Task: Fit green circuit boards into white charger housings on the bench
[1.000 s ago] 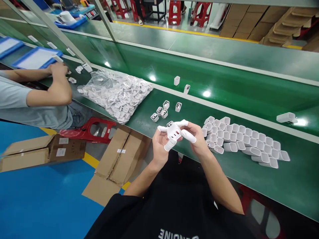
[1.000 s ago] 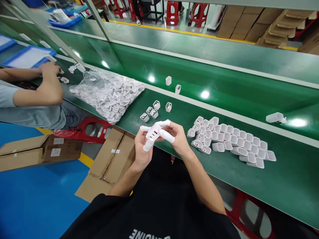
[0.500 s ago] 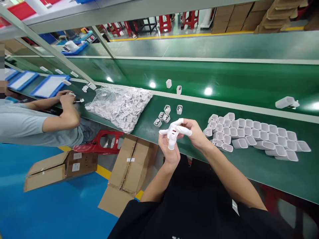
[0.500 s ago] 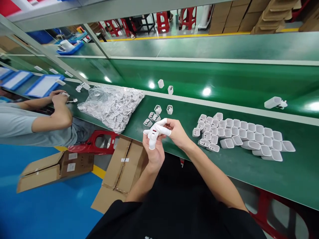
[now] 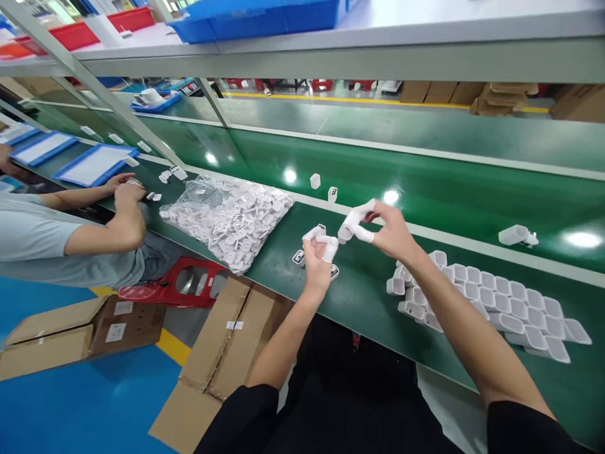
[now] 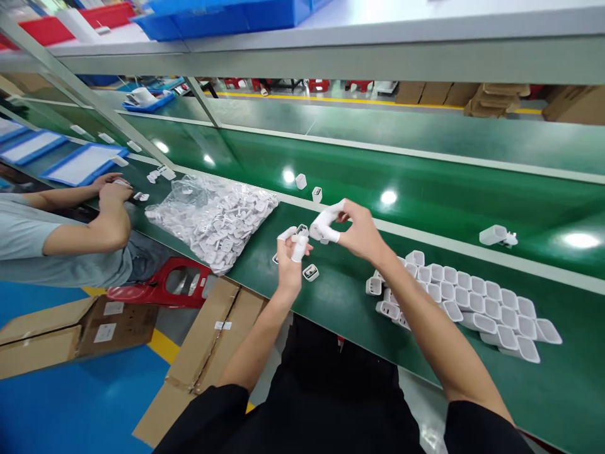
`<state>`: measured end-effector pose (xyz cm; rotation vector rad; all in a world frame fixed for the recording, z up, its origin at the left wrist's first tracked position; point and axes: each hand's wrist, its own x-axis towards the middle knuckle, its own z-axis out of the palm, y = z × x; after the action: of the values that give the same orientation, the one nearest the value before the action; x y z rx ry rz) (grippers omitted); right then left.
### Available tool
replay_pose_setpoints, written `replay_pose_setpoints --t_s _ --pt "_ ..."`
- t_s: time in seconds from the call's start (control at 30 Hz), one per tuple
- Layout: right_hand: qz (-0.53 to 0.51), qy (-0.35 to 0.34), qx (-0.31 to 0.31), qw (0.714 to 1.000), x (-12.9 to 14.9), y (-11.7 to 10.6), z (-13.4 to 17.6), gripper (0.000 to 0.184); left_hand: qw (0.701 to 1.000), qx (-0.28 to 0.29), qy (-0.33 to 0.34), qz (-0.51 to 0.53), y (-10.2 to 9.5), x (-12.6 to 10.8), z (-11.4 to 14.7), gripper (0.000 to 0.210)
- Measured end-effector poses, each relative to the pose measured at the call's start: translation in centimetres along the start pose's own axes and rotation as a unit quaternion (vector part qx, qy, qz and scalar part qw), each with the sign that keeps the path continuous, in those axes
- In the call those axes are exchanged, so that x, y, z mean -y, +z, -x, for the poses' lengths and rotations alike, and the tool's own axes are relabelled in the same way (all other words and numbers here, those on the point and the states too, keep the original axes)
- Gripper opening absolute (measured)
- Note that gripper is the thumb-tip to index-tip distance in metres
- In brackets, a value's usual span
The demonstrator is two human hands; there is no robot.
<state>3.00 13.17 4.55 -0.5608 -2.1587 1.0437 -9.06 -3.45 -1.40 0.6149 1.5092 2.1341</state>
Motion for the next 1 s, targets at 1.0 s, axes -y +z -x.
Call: replay_pose_setpoints --t_s 1.0 --pt "0.491 0.312 -0.009 0.813 -16.5 -25.7 4.7 0.04 0.958 0.073 0.114 -0.253 -3.2 -7.4 -16.9 0.055"
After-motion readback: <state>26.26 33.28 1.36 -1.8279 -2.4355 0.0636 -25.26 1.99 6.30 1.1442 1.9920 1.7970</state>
